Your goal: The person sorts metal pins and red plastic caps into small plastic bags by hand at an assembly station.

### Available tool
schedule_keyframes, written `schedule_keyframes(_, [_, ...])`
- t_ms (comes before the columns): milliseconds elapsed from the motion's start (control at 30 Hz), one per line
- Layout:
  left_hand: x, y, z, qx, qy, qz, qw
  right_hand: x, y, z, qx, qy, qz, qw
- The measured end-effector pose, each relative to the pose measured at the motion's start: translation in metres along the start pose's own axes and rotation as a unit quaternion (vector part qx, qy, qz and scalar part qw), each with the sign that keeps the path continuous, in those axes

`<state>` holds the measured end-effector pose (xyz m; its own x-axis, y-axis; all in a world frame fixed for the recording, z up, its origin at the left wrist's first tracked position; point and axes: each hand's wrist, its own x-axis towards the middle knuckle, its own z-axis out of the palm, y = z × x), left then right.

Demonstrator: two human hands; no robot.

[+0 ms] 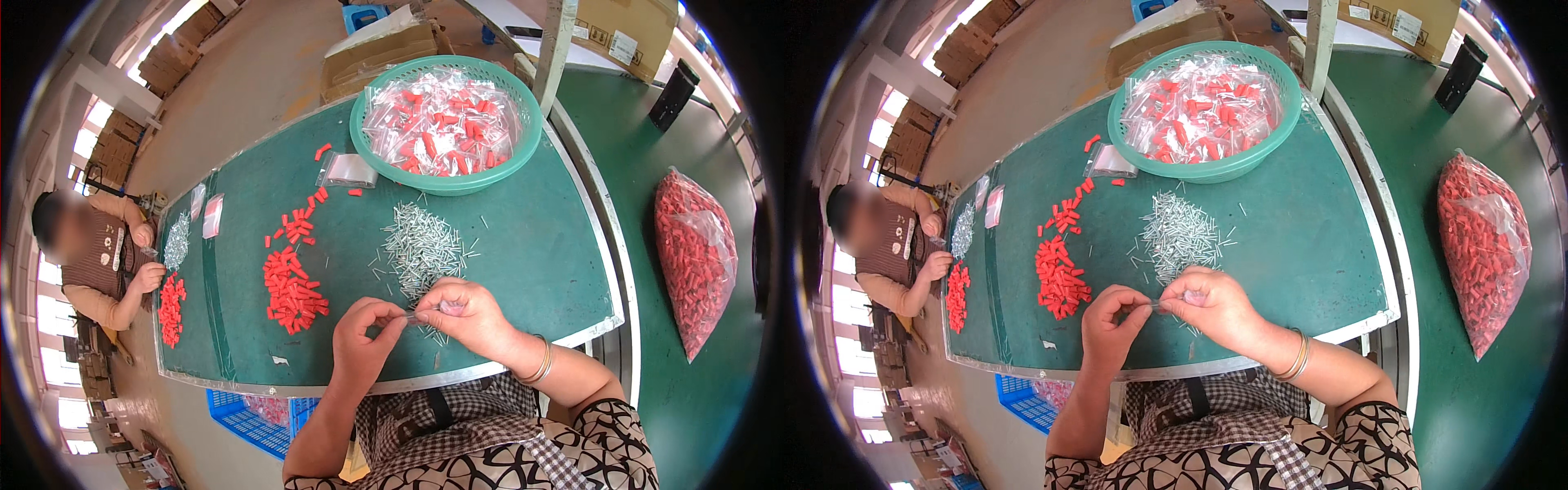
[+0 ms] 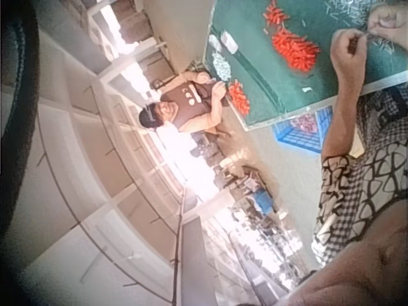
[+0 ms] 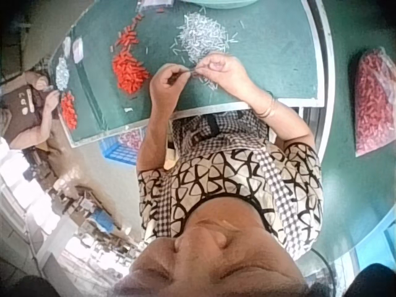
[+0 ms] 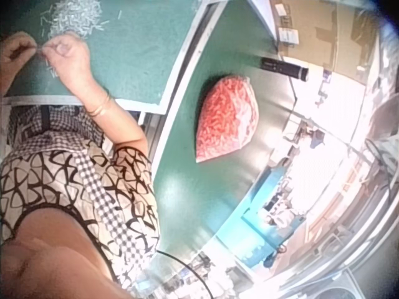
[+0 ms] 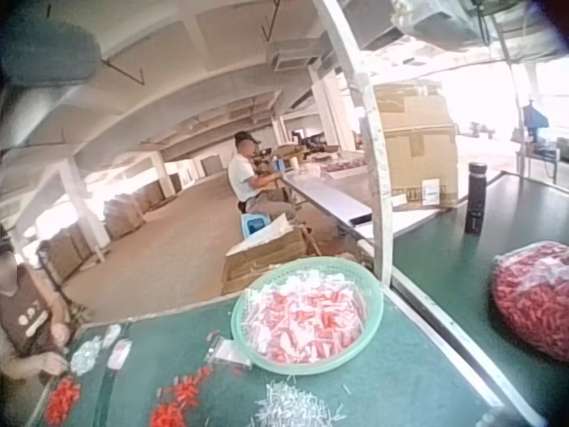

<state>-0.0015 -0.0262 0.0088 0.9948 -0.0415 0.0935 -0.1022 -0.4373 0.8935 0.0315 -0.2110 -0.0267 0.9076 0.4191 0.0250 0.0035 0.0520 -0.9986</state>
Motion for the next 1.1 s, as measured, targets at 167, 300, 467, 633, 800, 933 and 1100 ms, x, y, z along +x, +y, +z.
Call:
schedule_keyframes(167, [0.0,0.001,0.005,-0.072,-0.013,-0.071,0.995,-0.002,0.004,0.003,0.053,0.014,-0.005,0.998])
schedule_keyframes(300, [0.0,-0.003,0.007,-0.093,-0.016,-0.069,0.993,-0.001,0.004,0.002,0.013,0.014,0.007,1.0])
schedule_keyframes(467, [-0.002,-0.005,0.008,-0.113,-0.005,-0.057,0.992,-0.001,0.008,0.003,0.114,0.006,0.025,0.993])
schedule_keyframes(633, [-0.002,-0.003,0.008,-0.128,-0.003,-0.088,0.988,-0.002,0.009,0.004,0.14,0.016,0.019,0.99])
schedule_keyframes(800, [-0.003,-0.004,0.006,-0.127,0.013,-0.086,0.988,-0.002,0.016,0.001,0.111,0.025,0.024,0.993])
schedule_keyframes(933, [-0.004,-0.006,0.007,-0.131,0.014,-0.076,0.988,0.0,0.0,-0.003,0.183,-0.003,0.121,0.976])
schedule_keyframes(1100, [-0.005,-0.009,0.01,-0.157,0.018,-0.082,0.984,-0.002,0.0,-0.002,0.227,-0.012,0.11,0.968])
